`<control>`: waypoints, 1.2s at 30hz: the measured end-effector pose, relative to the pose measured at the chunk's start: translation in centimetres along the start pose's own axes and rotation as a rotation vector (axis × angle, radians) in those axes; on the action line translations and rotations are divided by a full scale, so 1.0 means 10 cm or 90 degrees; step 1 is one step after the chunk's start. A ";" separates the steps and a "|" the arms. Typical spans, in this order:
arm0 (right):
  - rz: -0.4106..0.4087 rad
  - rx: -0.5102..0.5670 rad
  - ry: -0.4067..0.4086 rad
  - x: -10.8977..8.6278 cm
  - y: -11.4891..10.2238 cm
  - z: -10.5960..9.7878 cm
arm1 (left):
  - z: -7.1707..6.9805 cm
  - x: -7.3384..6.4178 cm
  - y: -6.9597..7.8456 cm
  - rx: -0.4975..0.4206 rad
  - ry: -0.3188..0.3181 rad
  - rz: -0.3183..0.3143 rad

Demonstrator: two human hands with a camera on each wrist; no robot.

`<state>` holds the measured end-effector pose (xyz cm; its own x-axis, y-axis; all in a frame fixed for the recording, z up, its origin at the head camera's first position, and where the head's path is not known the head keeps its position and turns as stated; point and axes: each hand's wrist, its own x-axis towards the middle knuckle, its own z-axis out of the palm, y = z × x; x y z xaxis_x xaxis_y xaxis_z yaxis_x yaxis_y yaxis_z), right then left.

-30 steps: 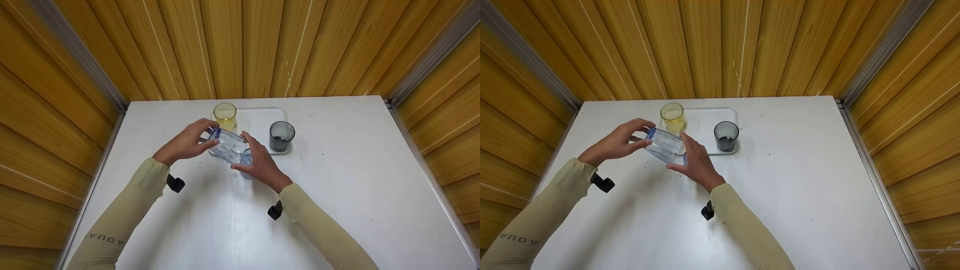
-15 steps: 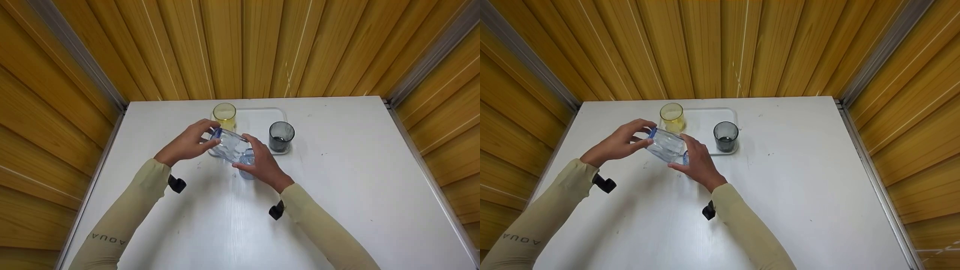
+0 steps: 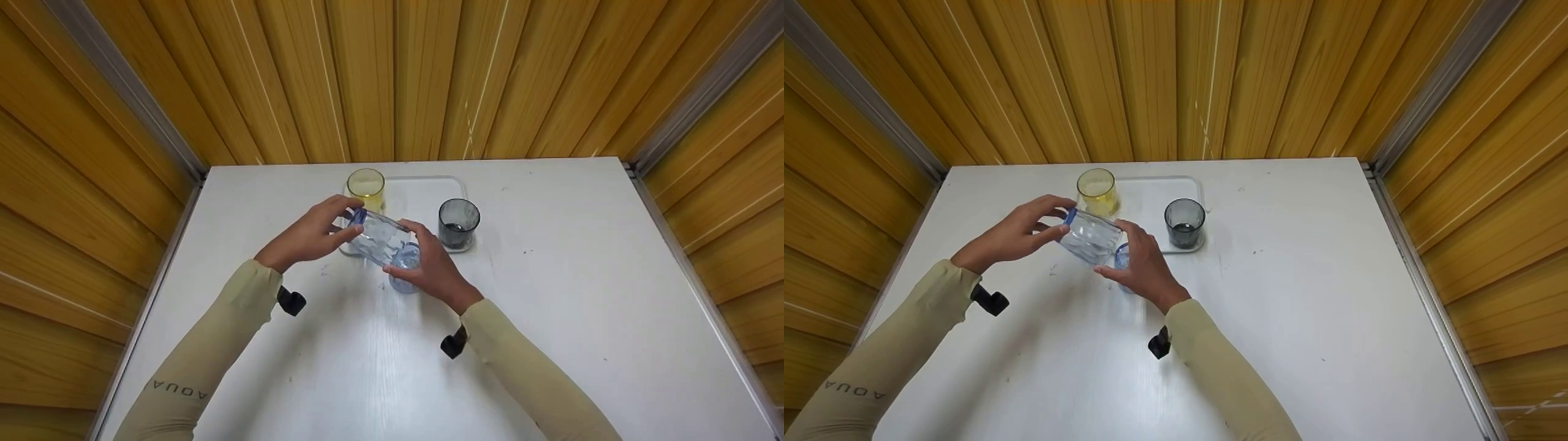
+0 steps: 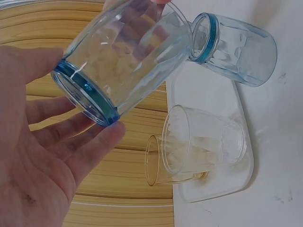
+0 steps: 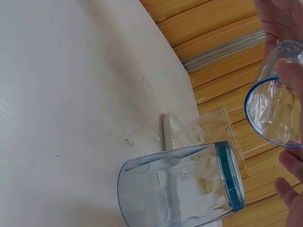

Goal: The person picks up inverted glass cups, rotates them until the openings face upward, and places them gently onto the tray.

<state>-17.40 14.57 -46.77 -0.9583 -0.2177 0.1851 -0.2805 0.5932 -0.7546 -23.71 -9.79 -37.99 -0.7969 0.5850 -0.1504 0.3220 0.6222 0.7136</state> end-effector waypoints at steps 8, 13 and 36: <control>0.016 0.037 0.011 -0.02 0.00 -0.03 | 0.00 0.01 0.02 -0.013 -0.007 0.003; 0.013 0.044 0.030 -0.04 0.02 -0.04 | 0.01 0.02 0.03 -0.009 -0.004 0.004; -0.001 0.079 0.136 -0.09 0.08 -0.15 | 0.07 0.05 0.08 -0.009 0.007 0.052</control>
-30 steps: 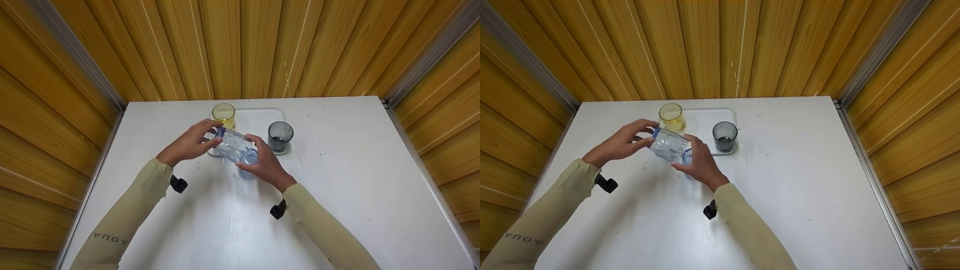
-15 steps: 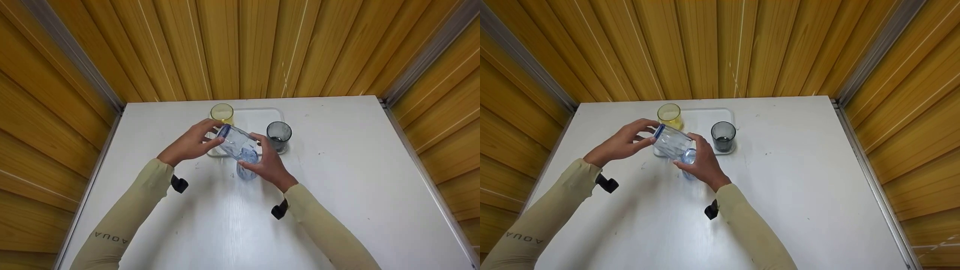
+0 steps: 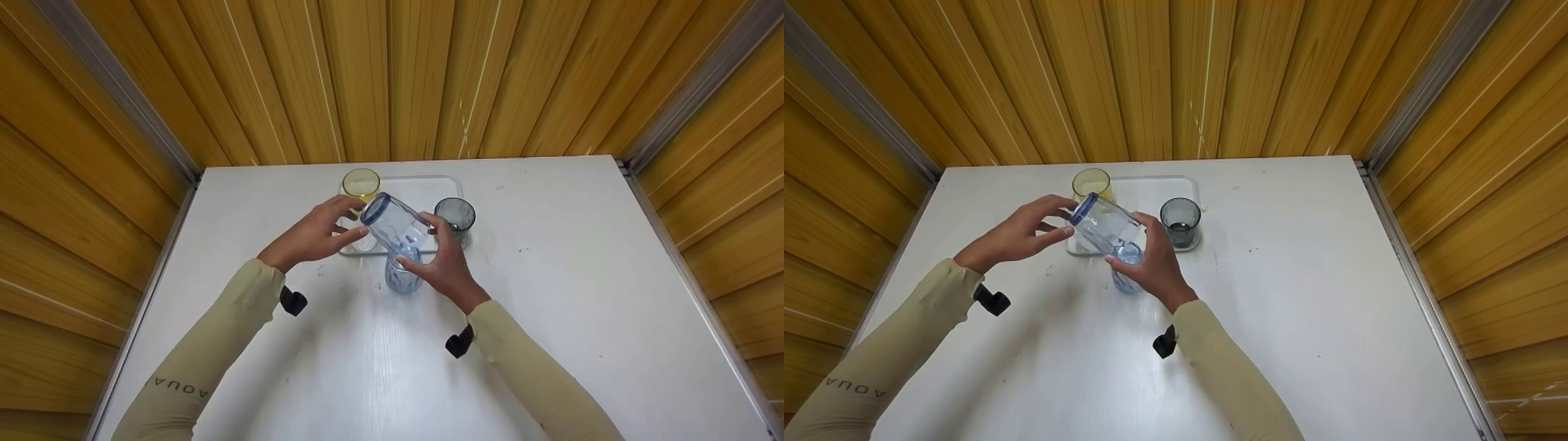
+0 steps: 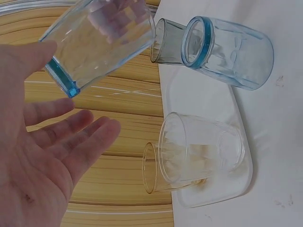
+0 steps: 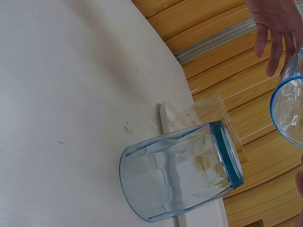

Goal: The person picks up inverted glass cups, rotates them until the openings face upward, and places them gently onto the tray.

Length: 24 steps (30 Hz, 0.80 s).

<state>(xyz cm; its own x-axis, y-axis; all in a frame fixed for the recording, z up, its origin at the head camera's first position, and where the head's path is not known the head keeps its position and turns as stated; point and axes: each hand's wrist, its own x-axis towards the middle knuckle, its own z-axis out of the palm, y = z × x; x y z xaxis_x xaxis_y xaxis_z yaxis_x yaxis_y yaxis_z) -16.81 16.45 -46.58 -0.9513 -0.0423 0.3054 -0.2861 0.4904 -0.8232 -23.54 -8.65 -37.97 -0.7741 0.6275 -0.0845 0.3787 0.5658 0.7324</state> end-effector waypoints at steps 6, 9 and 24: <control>-0.014 0.003 0.033 0.02 0.01 -0.04 | 0.03 0.03 0.00 0.009 -0.009 -0.001; -0.012 0.005 0.048 0.02 0.01 -0.06 | 0.05 0.05 0.00 0.021 -0.012 0.003; 0.015 -0.003 0.089 0.05 0.07 -0.14 | 0.19 0.13 0.02 0.039 -0.029 0.016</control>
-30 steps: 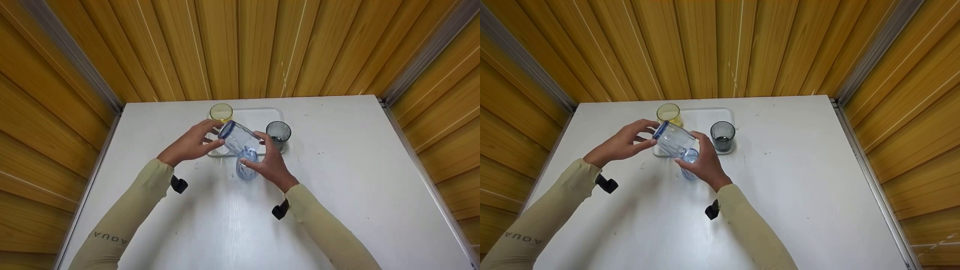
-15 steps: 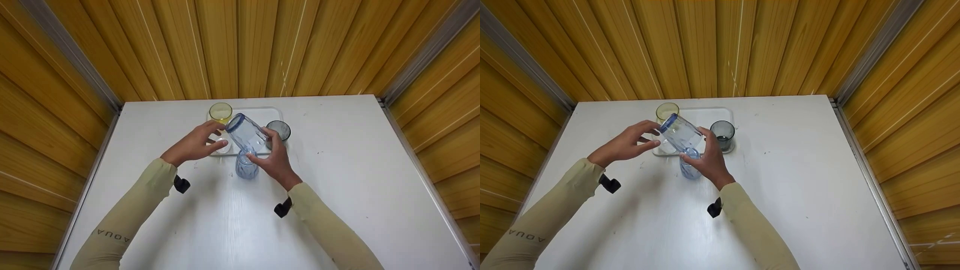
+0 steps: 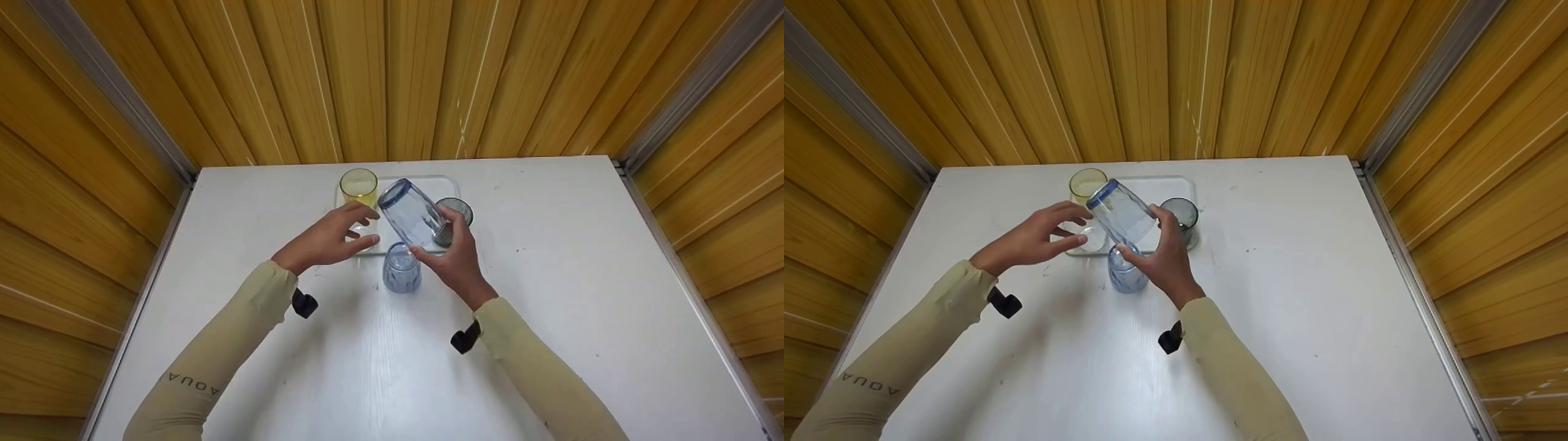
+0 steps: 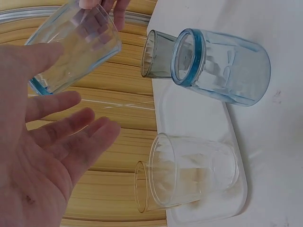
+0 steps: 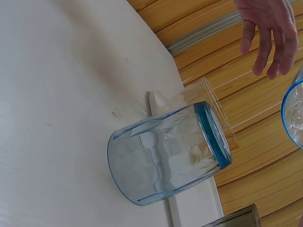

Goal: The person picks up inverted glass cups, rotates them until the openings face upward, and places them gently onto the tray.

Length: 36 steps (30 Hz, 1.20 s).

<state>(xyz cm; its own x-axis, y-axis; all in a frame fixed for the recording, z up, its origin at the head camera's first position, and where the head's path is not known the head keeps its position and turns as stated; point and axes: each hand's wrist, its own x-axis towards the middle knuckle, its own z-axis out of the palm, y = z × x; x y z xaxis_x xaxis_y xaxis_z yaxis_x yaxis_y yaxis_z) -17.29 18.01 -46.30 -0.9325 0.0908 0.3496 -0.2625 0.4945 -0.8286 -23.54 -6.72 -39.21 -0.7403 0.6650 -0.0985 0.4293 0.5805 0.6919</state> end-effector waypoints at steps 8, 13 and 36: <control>0.010 -0.017 0.018 0.01 0.00 -0.05 | 0.08 0.05 0.02 0.018 -0.013 -0.001; 0.013 -0.015 0.022 0.02 0.01 -0.07 | 0.11 0.08 0.06 0.031 -0.022 0.008; 0.028 0.009 0.027 0.07 0.07 -0.15 | 0.39 0.23 0.10 0.189 -0.066 0.030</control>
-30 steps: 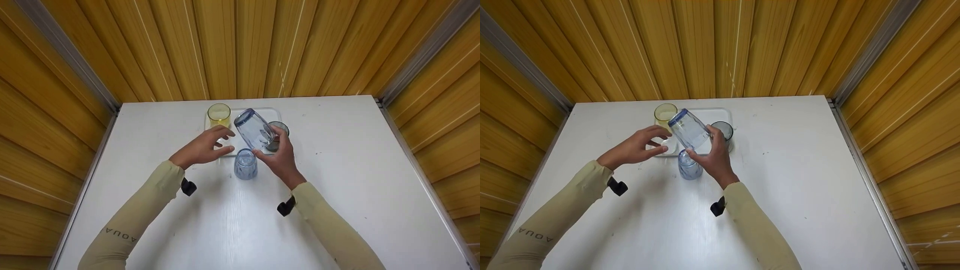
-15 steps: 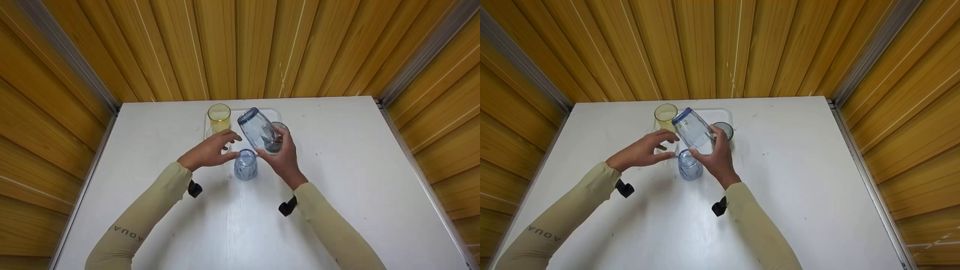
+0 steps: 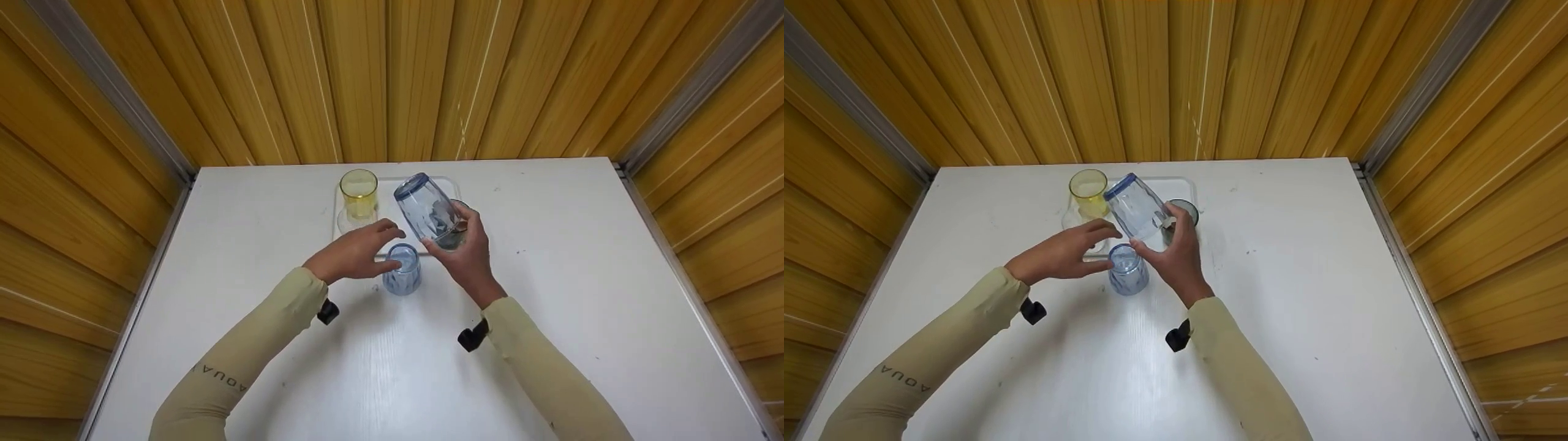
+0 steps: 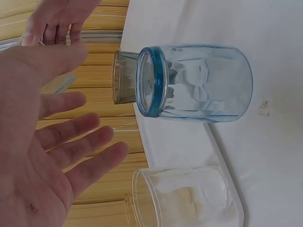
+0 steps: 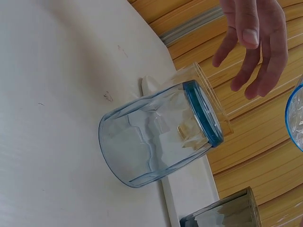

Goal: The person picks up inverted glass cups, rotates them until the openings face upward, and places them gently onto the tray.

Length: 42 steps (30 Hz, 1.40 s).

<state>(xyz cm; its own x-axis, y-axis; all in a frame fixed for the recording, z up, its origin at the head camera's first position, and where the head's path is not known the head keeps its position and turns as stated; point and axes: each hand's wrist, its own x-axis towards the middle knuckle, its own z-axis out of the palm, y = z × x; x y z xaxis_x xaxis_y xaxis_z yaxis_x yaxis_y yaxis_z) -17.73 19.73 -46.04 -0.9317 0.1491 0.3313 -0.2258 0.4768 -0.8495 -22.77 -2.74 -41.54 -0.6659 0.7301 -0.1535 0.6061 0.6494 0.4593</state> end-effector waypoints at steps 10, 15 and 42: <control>-0.013 -0.031 0.023 0.04 0.05 -0.06 | 0.10 0.10 0.06 0.062 -0.027 0.001; 0.007 -0.019 0.024 0.07 0.06 -0.10 | 0.13 0.15 0.09 0.076 -0.039 0.001; -0.013 -0.037 0.066 0.19 0.17 -0.20 | 0.29 0.32 0.12 0.160 -0.048 0.042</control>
<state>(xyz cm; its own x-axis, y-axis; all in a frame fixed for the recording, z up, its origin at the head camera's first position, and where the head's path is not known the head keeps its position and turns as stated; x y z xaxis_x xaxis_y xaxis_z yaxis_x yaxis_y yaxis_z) -19.28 22.50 -46.03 -0.8919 0.2256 0.3920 -0.2253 0.5299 -0.8176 -22.91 0.94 -43.99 -0.5924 0.7807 -0.1989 0.7429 0.6249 0.2401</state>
